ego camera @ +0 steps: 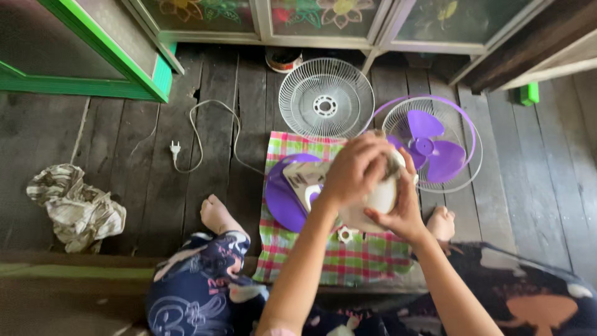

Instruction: The person disassembles a purple and white table fan by removing the front grille, fan blades, and motor housing. They then use a cloth to wipe the exterior surfaces of the motor housing and base. The disassembled parts are placed on a checkered cloth on the floor.

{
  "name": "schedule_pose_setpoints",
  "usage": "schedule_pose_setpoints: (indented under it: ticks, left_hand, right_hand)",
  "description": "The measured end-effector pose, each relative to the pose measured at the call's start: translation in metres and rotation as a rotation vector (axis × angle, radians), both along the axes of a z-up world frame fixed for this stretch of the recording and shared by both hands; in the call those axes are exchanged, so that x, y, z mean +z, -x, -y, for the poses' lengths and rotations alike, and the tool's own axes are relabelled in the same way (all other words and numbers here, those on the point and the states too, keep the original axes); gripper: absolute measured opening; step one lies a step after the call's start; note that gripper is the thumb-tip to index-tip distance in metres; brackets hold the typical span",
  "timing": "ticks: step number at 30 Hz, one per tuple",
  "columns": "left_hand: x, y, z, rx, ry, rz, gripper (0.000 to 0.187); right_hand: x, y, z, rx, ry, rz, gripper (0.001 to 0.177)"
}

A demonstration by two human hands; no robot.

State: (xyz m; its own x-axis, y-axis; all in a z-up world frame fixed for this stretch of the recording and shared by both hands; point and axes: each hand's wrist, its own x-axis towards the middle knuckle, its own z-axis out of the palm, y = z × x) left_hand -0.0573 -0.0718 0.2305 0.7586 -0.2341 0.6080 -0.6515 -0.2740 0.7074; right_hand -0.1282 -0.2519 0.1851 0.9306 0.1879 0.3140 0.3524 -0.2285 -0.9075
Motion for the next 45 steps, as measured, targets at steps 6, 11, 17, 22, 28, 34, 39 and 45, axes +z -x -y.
schedule_pose_setpoints:
  ticks: [6,11,17,22,28,34,39,45]
  left_hand:
    - [-0.006,-0.009,-0.011,-0.214,0.222,-1.131,0.033]
    - [0.0,0.03,0.012,-0.15,0.194,-0.51,0.033]
    - [0.031,0.036,0.038,-0.286,-0.381,-0.354,0.034]
    - [-0.015,-0.004,0.043,-0.396,-0.558,-0.534,0.034]
    - [-0.05,0.019,-0.014,-0.157,-0.209,-0.573,0.043]
    - [0.015,0.107,0.003,0.246,-0.282,-0.072,0.055]
    - [0.028,0.083,0.034,0.14,-0.319,-0.049,0.031]
    - [0.025,0.048,0.017,-0.054,0.024,-0.964,0.043]
  right_hand:
    - [-0.008,0.024,0.017,-0.082,0.118,0.144,0.107]
    - [-0.005,0.033,0.029,-0.1,0.253,0.303,0.105]
    - [-0.021,0.061,0.026,-0.071,0.399,-0.195,0.103]
    - [-0.032,0.075,0.013,-0.065,0.244,0.138,0.108]
    - [-0.001,0.066,-0.001,-0.088,0.225,0.241,0.104]
    - [0.005,0.059,0.011,-0.019,0.272,0.267,0.105]
    - [-0.018,0.072,0.018,-0.002,0.102,-0.303,0.106]
    - [-0.011,0.068,0.021,-0.115,0.215,0.166,0.12]
